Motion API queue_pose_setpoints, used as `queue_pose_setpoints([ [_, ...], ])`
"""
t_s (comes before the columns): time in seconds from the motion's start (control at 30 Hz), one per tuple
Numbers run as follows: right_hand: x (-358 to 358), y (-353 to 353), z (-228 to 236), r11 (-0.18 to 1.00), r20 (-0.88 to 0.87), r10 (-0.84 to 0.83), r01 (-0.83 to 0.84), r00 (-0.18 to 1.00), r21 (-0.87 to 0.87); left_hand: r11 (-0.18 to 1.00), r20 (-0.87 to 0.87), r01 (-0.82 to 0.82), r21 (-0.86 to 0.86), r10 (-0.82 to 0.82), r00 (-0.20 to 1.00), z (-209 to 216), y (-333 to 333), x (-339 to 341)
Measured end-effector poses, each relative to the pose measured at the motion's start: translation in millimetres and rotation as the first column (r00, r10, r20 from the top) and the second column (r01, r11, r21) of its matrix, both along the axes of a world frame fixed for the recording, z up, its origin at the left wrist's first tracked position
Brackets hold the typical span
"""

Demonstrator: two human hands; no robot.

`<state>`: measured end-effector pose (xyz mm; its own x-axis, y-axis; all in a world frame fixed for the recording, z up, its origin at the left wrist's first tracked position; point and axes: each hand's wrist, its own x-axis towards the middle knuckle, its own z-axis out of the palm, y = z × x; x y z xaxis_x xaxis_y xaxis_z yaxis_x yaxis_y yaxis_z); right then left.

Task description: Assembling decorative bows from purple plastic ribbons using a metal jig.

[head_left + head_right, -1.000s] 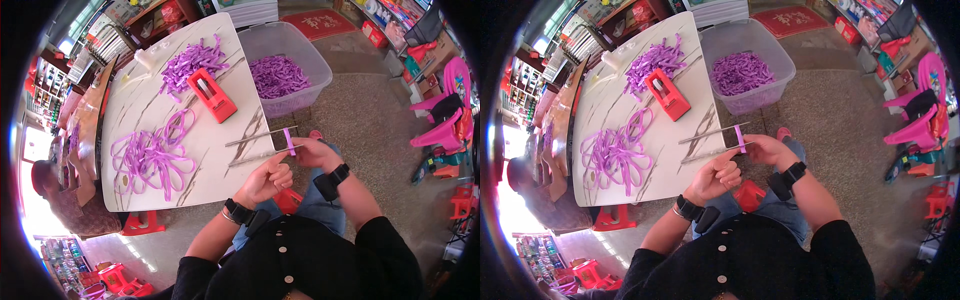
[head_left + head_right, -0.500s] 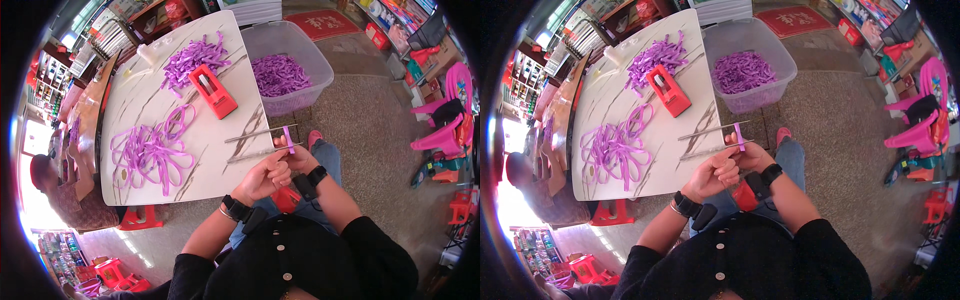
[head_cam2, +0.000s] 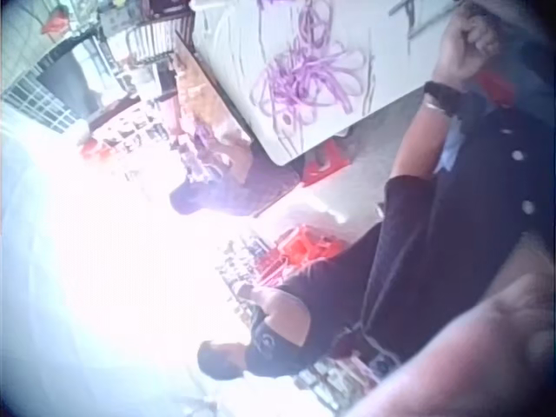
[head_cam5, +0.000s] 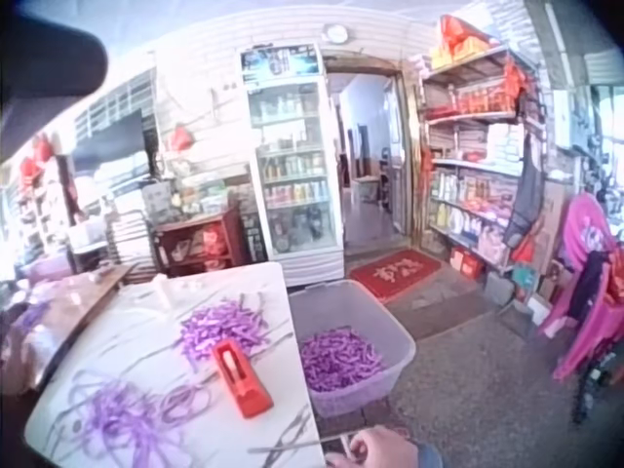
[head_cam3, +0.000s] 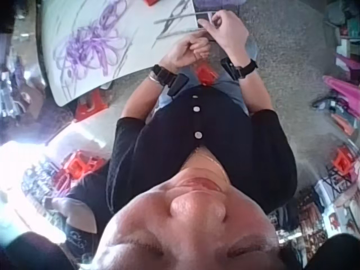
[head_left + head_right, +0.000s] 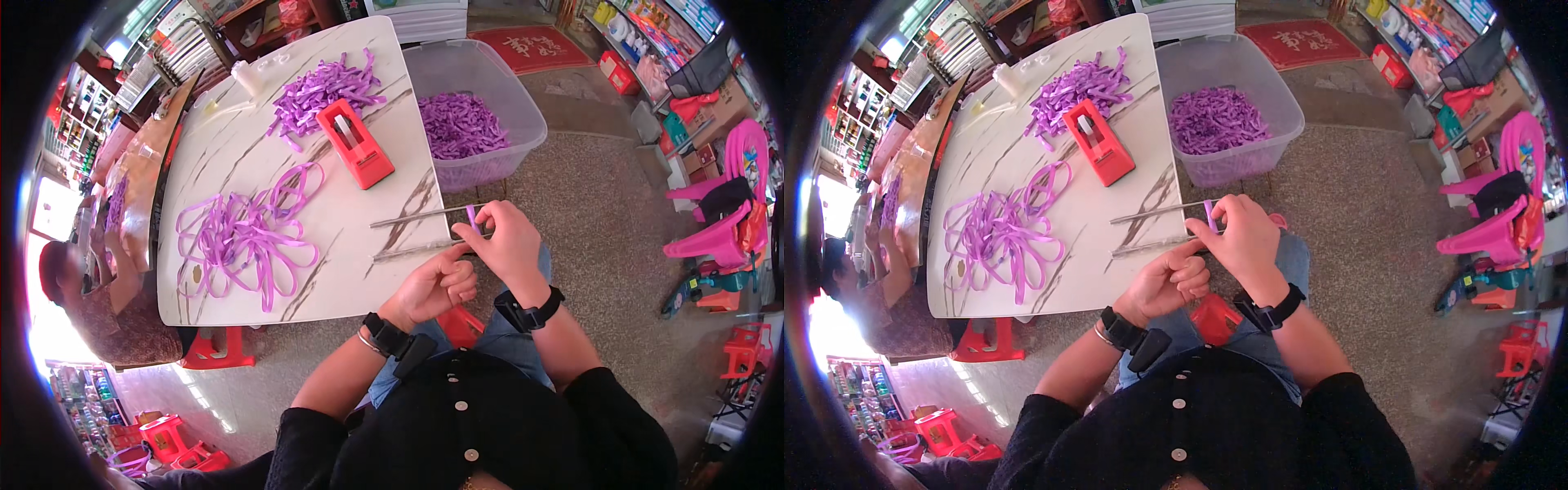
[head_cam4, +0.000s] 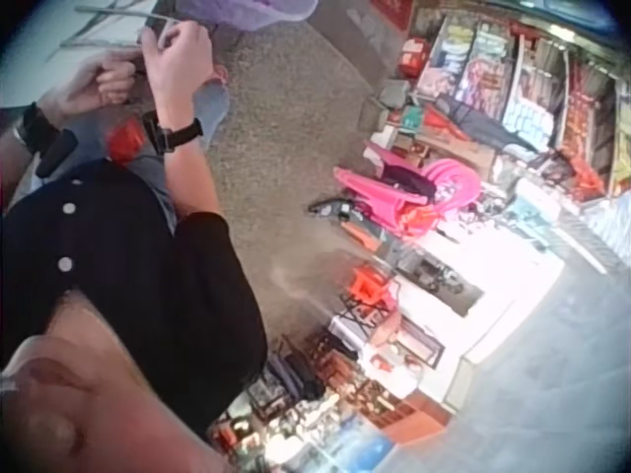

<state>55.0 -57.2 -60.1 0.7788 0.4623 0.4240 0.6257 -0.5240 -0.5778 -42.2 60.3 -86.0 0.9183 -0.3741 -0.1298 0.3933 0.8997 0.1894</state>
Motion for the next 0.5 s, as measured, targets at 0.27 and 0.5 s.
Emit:
queue_pose_setpoints([
  [0.27, 11, -8, -18, 0.995, -0.331, 0.012, 0.022, 0.944, 0.099, 0.998, 0.008, -0.004, 0.058, 0.004, 1.0, 1, -1, 0],
  [0.5, 34, -20, -41, 0.948, -0.706, 0.25, -0.019, 0.662, 0.317, 0.998, -0.024, -0.022, 0.061, 0.024, 0.999, 2, -2, 0],
])
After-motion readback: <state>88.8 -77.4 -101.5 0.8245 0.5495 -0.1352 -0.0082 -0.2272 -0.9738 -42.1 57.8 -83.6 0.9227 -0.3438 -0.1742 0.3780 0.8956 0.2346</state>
